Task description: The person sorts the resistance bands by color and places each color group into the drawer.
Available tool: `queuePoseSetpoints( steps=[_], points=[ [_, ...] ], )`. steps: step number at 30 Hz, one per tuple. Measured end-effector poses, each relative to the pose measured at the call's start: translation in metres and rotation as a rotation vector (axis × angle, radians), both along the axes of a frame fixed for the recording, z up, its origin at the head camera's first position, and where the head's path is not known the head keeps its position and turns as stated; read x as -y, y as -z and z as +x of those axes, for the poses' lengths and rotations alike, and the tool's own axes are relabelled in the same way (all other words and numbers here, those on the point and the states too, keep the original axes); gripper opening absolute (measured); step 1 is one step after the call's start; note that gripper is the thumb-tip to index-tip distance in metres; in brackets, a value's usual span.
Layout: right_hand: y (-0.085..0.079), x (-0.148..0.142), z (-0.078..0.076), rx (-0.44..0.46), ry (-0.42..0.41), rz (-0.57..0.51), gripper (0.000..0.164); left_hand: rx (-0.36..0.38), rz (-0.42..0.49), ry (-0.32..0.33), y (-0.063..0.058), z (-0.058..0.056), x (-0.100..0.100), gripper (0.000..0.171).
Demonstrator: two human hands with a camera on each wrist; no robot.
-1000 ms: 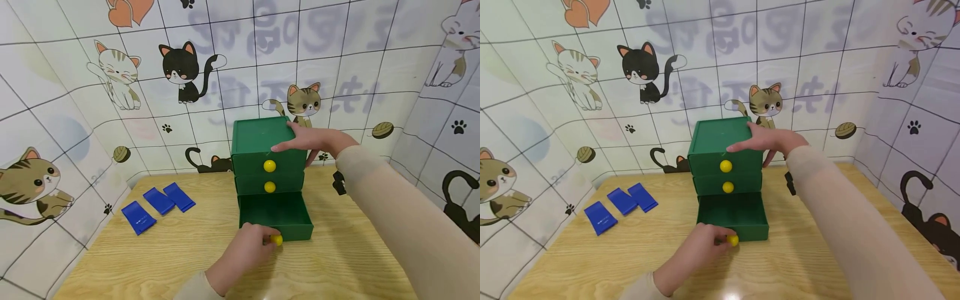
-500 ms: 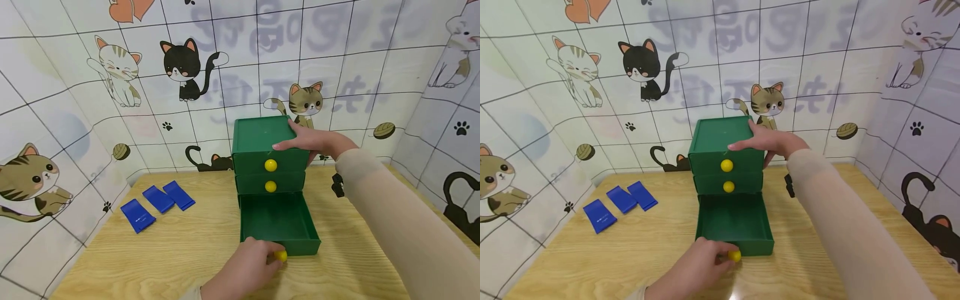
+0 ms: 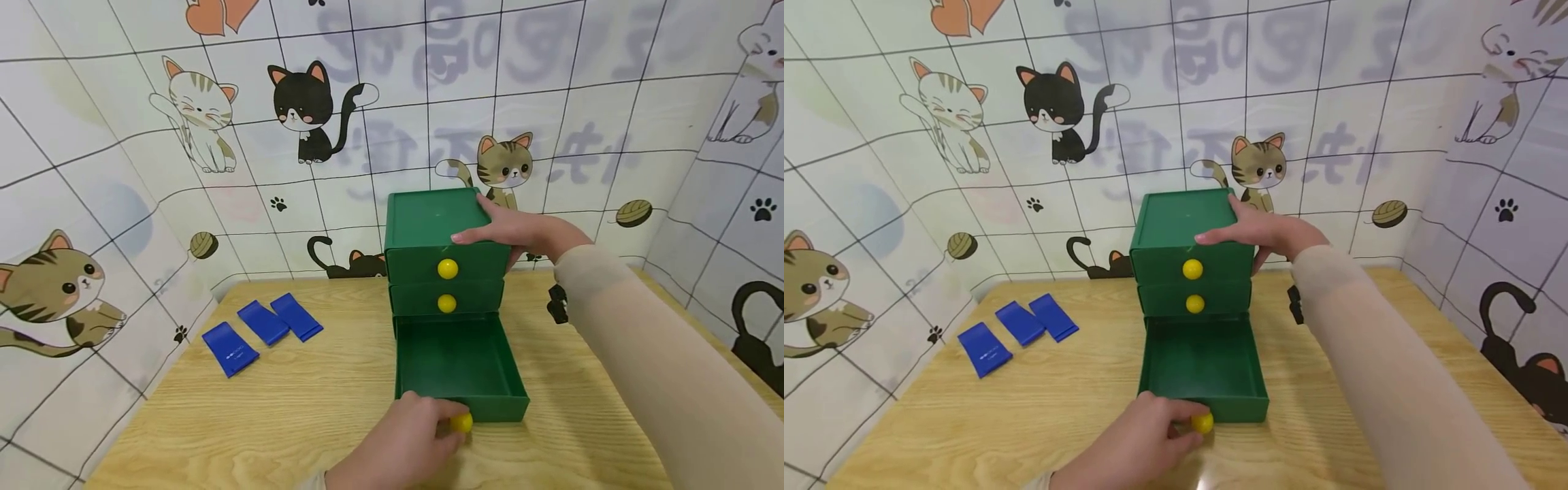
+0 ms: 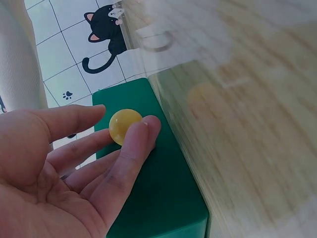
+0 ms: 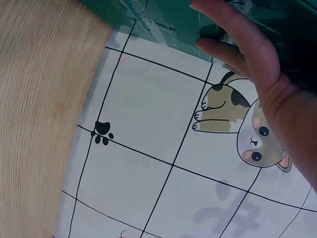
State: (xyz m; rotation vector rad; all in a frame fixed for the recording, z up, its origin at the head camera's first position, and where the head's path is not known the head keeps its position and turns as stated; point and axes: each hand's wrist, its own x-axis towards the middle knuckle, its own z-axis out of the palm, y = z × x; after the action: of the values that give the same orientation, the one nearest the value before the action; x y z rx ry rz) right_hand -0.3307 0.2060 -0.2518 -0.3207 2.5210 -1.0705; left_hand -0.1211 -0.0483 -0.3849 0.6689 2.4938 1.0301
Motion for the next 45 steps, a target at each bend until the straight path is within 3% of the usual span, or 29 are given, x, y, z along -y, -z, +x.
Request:
queuePoseSetpoints(
  steps=[10,15,19,22,25,28,30,34,36,40,45],
  points=[
    [0.000,-0.003,-0.001,-0.013,-0.006,0.019,0.124,-0.023,0.006,-0.004,-0.002,-0.006,0.001,0.029],
    [0.000,-0.001,-0.002,-0.009,-0.010,0.013,0.124,-0.008,-0.035,-0.056,-0.023,-0.010,0.016,0.026],
    [0.000,-0.002,-0.003,-0.008,-0.012,0.015,0.123,-0.047,-0.028,-0.171,-0.053,-0.025,0.051,0.020],
    [0.000,-0.004,-0.003,-0.005,-0.011,0.013,0.123,-0.097,-0.011,-0.290,-0.071,-0.048,0.094,0.023],
    [0.000,-0.006,-0.002,-0.008,-0.010,0.012,0.122,-0.096,0.007,-0.415,-0.077,-0.076,0.151,0.031],
    [0.000,-0.005,-0.001,-0.009,-0.013,0.003,0.122,-0.099,0.005,-0.540,-0.068,-0.101,0.217,0.040],
    [0.000,-0.005,0.000,-0.012,-0.012,0.007,0.122,-0.113,-0.035,-0.644,-0.054,-0.114,0.258,0.044],
    [0.001,-0.006,0.002,-0.012,-0.008,0.031,0.123,-0.126,-0.171,-0.813,-0.024,-0.130,0.318,0.056],
    [0.001,-0.005,0.002,-0.010,-0.010,0.032,0.123,-0.119,-0.223,-0.867,-0.012,-0.133,0.336,0.060],
    [-0.001,-0.002,0.002,-0.001,-0.017,0.012,0.123,-0.102,-0.227,-0.938,0.004,-0.138,0.360,0.067],
    [-0.002,-0.001,0.000,0.010,-0.010,0.005,0.122,-0.009,-0.117,-0.901,0.017,-0.144,0.374,0.066]
  ],
)
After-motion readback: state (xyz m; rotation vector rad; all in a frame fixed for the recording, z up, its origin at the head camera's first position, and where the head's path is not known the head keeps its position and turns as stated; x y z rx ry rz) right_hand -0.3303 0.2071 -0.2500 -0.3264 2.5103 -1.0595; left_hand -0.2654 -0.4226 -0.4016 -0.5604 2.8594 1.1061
